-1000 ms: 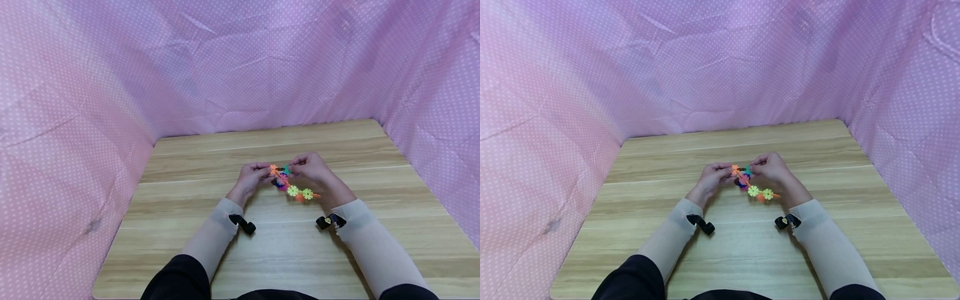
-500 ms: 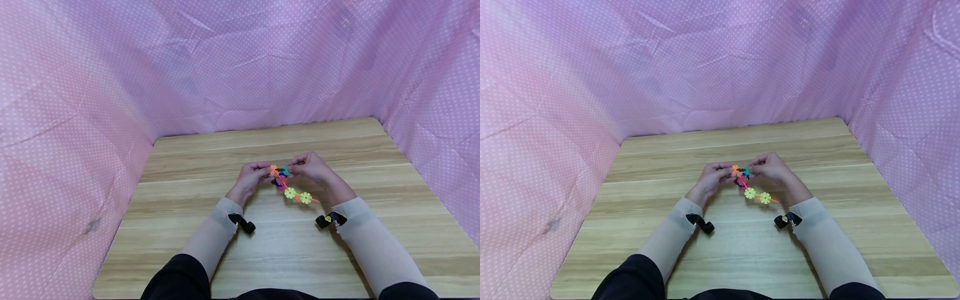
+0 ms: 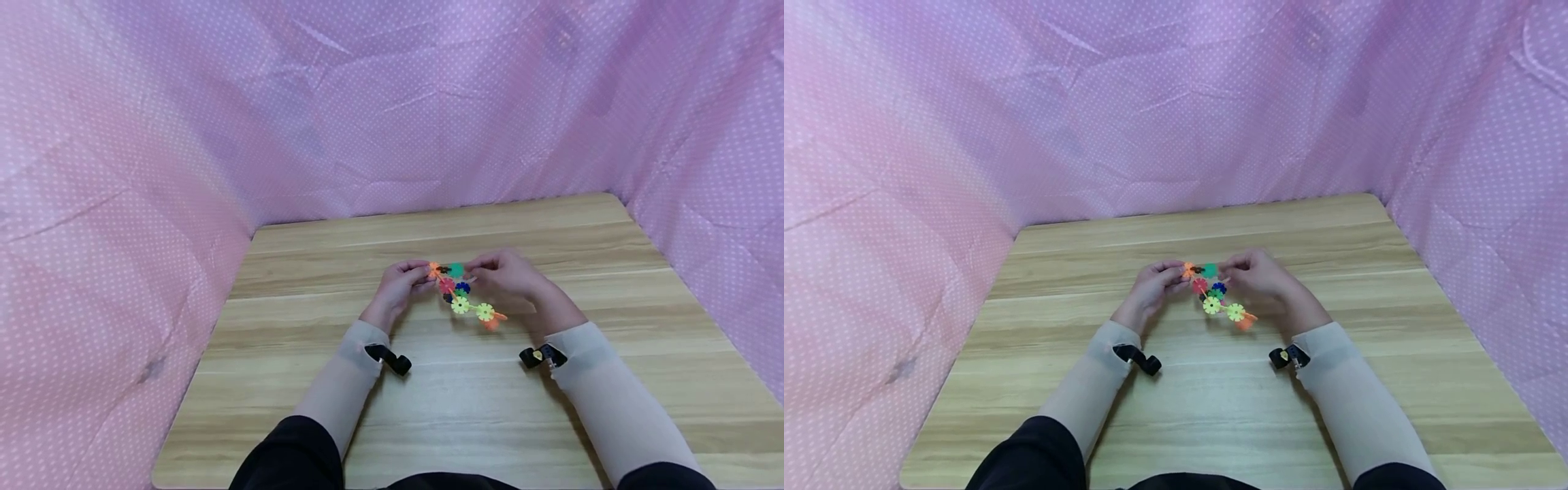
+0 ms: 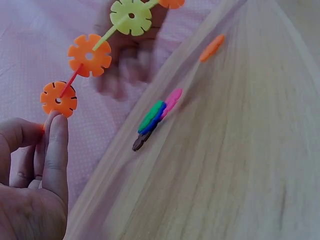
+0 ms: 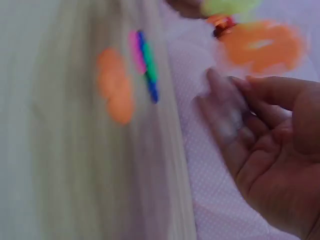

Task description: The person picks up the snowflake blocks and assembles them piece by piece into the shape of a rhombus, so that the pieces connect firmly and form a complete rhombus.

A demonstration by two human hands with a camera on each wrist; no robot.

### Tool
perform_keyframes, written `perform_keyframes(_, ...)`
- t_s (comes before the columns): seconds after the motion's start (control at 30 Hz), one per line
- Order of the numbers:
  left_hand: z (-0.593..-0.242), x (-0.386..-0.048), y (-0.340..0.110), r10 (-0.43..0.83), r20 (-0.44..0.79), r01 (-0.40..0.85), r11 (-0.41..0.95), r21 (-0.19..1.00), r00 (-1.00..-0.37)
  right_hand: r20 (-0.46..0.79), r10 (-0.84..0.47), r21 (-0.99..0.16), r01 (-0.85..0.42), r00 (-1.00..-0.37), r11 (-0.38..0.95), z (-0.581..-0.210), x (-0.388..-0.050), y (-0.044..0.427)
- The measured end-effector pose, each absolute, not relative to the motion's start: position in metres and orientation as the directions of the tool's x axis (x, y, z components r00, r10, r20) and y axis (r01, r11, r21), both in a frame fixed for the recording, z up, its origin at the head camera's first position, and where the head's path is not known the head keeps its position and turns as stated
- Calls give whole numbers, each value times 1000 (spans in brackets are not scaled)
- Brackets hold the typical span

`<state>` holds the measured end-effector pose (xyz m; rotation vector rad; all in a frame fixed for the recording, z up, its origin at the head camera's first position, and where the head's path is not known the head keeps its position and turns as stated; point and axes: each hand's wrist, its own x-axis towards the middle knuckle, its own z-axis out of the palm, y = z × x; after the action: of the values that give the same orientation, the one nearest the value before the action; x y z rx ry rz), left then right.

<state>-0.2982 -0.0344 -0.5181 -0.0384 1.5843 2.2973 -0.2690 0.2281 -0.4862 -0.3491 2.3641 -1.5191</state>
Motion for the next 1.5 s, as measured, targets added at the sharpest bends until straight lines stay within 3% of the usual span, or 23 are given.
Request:
perform_keyframes(0.2, -517, -299, -37, 274, -227, -310, -316, 896, -935, -230, -383, -855, -3, -895, 519, -495, -268, 228)
perform_keyframes(0.47, -518, -300, -35, 266, -211, -295, -335, 895, -941, -175, -262, -715, -61, -949, 697, -489, -267, 241)
perform_keyframes(0.73, -518, -300, -34, 267, -221, -304, -326, 895, -938, -188, -268, -623, -96, -945, 776, -493, -270, 244)
perform_keyframes(0.9, -519, -300, -34, 268, -218, -302, -328, 895, -938, -155, -263, -646, -104, -952, 756, -495, -269, 243)
perform_keyframes(1.1, -518, -300, -34, 269, -220, -302, -318, 899, -938, -147, -211, -766, -24, -966, 643, -490, -266, 241)
perform_keyframes(1.33, -518, -300, -34, 259, -218, -295, -314, 902, -941, 36, -236, -762, -179, -971, 622, -485, -271, 237)
perform_keyframes(1.5, -519, -300, -33, 249, -217, -291, -315, 903, -944, 57, -223, -775, -184, -973, 605, -480, -269, 232)
